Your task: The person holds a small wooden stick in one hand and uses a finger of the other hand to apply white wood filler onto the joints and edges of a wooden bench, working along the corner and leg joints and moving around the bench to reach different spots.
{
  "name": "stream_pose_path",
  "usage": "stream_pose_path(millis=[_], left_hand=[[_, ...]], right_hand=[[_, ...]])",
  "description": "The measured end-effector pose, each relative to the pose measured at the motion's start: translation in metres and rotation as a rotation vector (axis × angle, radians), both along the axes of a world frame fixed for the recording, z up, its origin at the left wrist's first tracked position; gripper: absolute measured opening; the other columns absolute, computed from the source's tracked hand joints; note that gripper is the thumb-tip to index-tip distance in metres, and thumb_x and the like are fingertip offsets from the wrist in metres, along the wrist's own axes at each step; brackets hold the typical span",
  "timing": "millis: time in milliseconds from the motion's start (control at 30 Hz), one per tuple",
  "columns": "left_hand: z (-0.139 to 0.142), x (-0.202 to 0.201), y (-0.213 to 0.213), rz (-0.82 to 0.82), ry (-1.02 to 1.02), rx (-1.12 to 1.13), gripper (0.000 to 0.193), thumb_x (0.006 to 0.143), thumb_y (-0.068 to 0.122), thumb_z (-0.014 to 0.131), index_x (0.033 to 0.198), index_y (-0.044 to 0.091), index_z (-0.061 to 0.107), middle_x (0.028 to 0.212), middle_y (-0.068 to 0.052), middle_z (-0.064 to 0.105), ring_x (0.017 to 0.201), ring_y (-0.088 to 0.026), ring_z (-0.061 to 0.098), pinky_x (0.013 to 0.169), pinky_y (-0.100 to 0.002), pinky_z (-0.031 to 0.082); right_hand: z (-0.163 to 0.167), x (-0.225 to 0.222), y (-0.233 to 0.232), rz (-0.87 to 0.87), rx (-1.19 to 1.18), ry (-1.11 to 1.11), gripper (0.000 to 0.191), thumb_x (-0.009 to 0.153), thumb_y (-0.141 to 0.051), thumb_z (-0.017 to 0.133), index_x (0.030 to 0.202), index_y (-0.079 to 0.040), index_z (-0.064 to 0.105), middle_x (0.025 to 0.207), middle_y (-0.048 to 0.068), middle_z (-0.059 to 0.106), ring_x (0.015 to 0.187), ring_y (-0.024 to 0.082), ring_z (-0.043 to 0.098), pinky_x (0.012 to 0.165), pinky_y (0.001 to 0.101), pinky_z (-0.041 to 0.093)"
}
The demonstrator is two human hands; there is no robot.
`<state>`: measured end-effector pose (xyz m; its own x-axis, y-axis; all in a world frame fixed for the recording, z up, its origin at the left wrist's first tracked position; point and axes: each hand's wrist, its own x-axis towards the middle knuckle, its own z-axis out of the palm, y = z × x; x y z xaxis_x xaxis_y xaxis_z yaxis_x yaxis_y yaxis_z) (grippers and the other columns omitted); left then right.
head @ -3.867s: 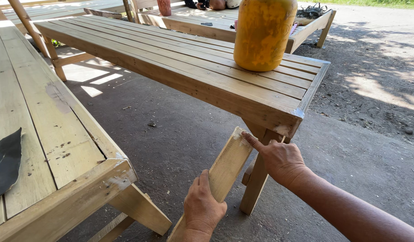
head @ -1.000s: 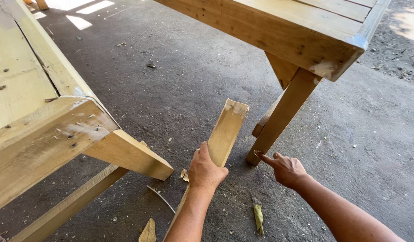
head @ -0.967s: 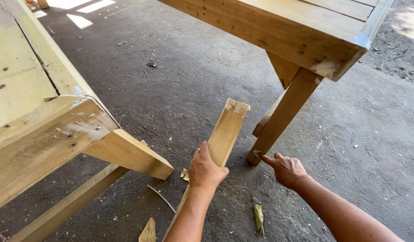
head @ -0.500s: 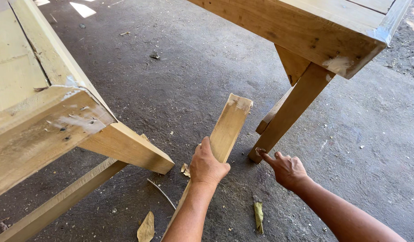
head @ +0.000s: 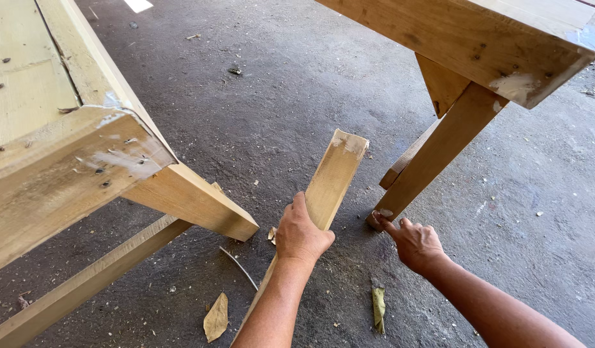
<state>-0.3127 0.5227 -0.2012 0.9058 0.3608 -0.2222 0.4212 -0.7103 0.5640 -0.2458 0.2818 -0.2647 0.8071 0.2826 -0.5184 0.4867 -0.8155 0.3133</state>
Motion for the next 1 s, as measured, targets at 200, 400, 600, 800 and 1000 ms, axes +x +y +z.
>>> stream_pose_path(millis=[200,400,600,800,1000], left_hand=[[0.002,-0.002,0.0,0.005,-0.009,0.017,0.097,0.068,0.025,0.085,0.149,0.012,0.032,0.129,-0.018,0.056,0.115,-0.032,0.065,0.096,-0.047,0.06],[0.001,-0.004,0.005,0.026,-0.01,0.013,0.101,0.066,0.025,0.086,0.15,0.012,0.031,0.127,-0.018,0.056,0.115,-0.032,0.064,0.097,-0.047,0.058],[0.006,-0.003,0.003,0.027,0.016,-0.007,0.101,0.068,0.026,0.086,0.151,0.013,0.031,0.129,-0.017,0.056,0.116,-0.032,0.065,0.098,-0.047,0.059],[0.007,-0.004,0.003,0.045,-0.005,-0.008,0.103,0.065,0.026,0.088,0.15,0.012,0.031,0.129,-0.017,0.056,0.117,-0.032,0.063,0.1,-0.048,0.057],[0.012,-0.005,0.007,0.038,-0.003,-0.011,0.099,0.068,0.027,0.086,0.149,0.012,0.032,0.128,-0.016,0.057,0.115,-0.03,0.066,0.099,-0.048,0.058]], right_hand=[[-0.015,-0.006,0.006,0.081,-0.038,-0.051,0.076,0.104,-0.016,0.048,0.165,-0.039,0.008,0.115,0.01,0.063,0.086,0.015,0.066,0.074,0.0333,0.054],[-0.019,-0.003,0.006,0.129,0.0,-0.033,0.073,0.104,-0.01,0.047,0.164,-0.038,0.014,0.121,0.012,0.059,0.092,0.016,0.068,0.075,0.0323,0.058],[-0.008,-0.002,0.007,0.077,-0.078,0.01,0.074,0.106,-0.017,0.046,0.165,-0.04,0.007,0.116,0.01,0.061,0.095,0.015,0.067,0.082,0.0341,0.056],[-0.012,-0.002,0.009,0.136,-0.11,0.02,0.064,0.108,-0.016,0.045,0.162,-0.035,0.018,0.114,0.009,0.061,0.092,0.015,0.067,0.079,0.0339,0.058],[-0.017,0.002,0.007,0.204,-0.096,0.002,0.061,0.109,-0.015,0.042,0.163,-0.027,0.017,0.105,0.012,0.06,0.078,0.013,0.065,0.07,0.0305,0.06]])
